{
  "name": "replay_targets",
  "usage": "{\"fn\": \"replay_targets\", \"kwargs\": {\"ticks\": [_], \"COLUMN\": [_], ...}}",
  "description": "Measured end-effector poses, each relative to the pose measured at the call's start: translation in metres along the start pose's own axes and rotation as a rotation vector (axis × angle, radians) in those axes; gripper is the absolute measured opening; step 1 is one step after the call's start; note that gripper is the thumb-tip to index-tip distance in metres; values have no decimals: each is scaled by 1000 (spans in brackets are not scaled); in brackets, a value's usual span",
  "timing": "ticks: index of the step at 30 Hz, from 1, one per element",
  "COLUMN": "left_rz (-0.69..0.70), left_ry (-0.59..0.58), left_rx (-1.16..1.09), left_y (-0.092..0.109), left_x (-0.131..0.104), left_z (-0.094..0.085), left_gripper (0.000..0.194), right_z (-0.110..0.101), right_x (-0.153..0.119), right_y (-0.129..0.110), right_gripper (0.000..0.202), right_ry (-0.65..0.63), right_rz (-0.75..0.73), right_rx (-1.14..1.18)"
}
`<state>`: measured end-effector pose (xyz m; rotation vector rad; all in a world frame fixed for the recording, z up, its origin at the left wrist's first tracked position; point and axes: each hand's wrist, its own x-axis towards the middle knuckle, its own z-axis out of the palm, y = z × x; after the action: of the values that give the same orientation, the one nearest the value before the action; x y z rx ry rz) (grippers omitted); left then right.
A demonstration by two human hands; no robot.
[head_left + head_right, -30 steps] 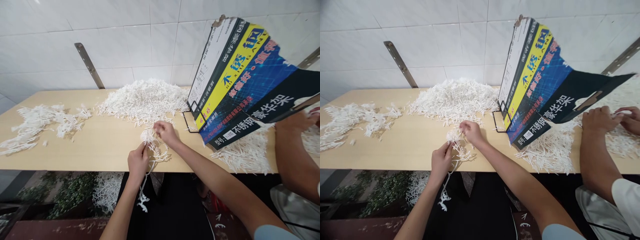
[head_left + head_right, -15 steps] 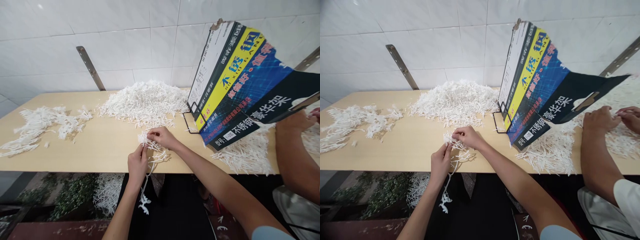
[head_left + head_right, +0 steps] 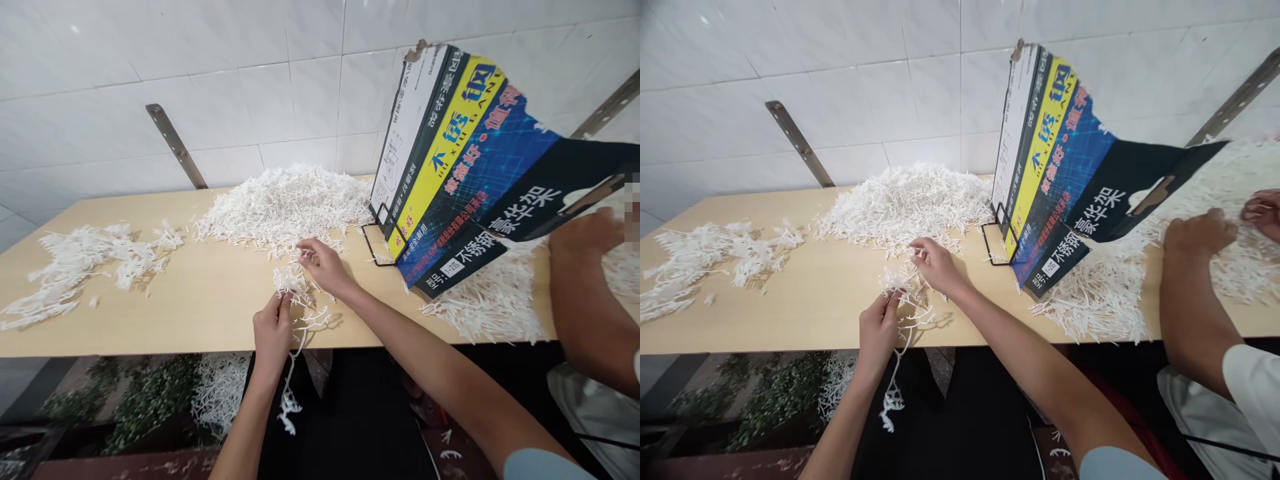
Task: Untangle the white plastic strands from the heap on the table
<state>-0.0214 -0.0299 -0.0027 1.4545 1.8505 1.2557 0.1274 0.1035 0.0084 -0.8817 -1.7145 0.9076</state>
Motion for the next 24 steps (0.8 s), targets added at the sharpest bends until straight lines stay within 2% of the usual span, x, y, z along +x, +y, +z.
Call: {"fn": "replay_targets", "kwargs": {"ticks": [2, 4, 6, 8, 11, 12, 16, 17, 19, 21, 24], "left_rz": [13, 18, 14, 6, -8, -10, 10, 17, 28, 29, 40], "left_ry": [-4, -3, -8, -8, -13, -13, -19, -27, -54, -79, -99], "left_rx": [0, 0, -6, -14, -4, -1, -13, -4, 55, 189, 534], "left_y": [1, 1, 1, 1, 0, 0, -3, -3, -2, 1, 8], "left_x": [3, 5, 6, 6, 5, 4, 2, 2, 2, 3, 3], "left_z": [1, 2, 2, 3, 3, 3, 1, 0, 0, 2, 9], "left_gripper": [35, 37, 37, 37, 35, 35, 36, 36, 37, 38, 36], "right_z": [0, 1, 1, 3, 5, 4, -1, -2, -2, -2, -3], "right_x": [-5, -9, -13, -15, -12, -10, 1, 3, 3, 0, -7], "right_y": [-12, -19, -20, -16, -4, 1, 16, 16, 10, -2, -17], "right_gripper": [31, 32, 30, 29, 36, 38, 44, 42, 36, 34, 41], "right_ry": [-109, -231, -331, -346, -268, -200, 218, 253, 172, 17, -218], "right_rz": [-63, -62, -5, 84, 146, 159, 257, 240, 127, 1, -40], "right_rx": [5, 74, 133, 156, 150, 169, 321, 317, 222, 124, 99]}}
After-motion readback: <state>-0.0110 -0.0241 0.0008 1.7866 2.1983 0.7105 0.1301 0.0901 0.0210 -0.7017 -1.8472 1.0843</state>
